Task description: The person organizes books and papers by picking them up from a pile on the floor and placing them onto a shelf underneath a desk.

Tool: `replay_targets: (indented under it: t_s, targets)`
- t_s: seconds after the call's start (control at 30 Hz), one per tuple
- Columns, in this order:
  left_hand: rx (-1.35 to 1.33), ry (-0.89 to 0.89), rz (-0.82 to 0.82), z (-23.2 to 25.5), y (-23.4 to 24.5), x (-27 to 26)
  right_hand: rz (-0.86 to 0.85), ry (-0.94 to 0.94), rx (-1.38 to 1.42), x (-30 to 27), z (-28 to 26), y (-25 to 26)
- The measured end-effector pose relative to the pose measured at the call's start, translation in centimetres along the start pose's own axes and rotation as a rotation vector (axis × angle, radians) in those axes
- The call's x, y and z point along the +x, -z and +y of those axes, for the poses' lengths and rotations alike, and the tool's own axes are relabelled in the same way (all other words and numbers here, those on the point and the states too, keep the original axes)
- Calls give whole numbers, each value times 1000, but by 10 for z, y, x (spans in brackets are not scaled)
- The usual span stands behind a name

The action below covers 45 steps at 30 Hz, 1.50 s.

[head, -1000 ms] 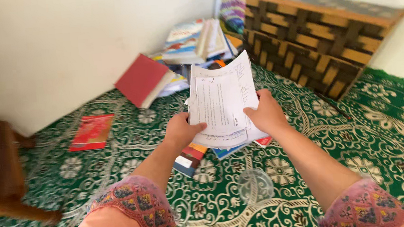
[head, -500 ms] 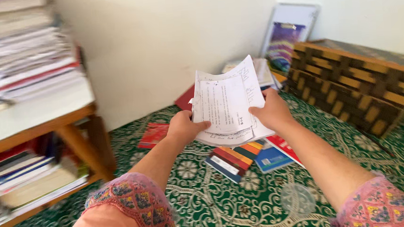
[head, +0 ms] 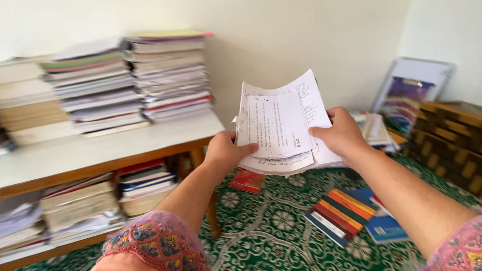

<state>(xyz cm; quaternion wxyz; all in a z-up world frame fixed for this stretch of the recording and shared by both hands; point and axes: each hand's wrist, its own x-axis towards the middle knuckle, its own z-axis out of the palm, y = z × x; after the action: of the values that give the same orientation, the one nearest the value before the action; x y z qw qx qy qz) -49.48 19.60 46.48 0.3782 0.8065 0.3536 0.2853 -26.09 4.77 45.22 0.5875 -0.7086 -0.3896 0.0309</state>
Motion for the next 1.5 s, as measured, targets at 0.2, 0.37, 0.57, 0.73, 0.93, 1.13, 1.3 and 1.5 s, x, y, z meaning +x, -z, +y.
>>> replay_targets:
  t_s: [0.2, 0.37, 0.57, 0.73, 0.93, 1.13, 1.3, 1.5]
  targets:
    - [-80, -18, 96, -9, 103, -44, -52, 84, -14, -21, -86, -63]
    - [19, 36, 231, -32, 190, -84, -165, 118, 115, -41, -145, -132]
    - [-45, 63, 316, -71, 291, -140, -295, 189, 217, -70, -206, -223]
    - [-50, 163, 383, -100, 365, -189, -363, 209, 266, -104, -252, -303]
    - [-59, 331, 439, -152, 446, -257, -655, 186, 315, -170, -303, -391]
    - [-145, 470, 453, -231, 485, -334, -762, 145, 70, -256, -325, -462]
    - [-220, 642, 429, -298, 480, -382, -810, 259, 148, -317, -288, -529]
    - [-212, 707, 419, -372, 464, -383, -865, 185, 114, -340, -218, -602]
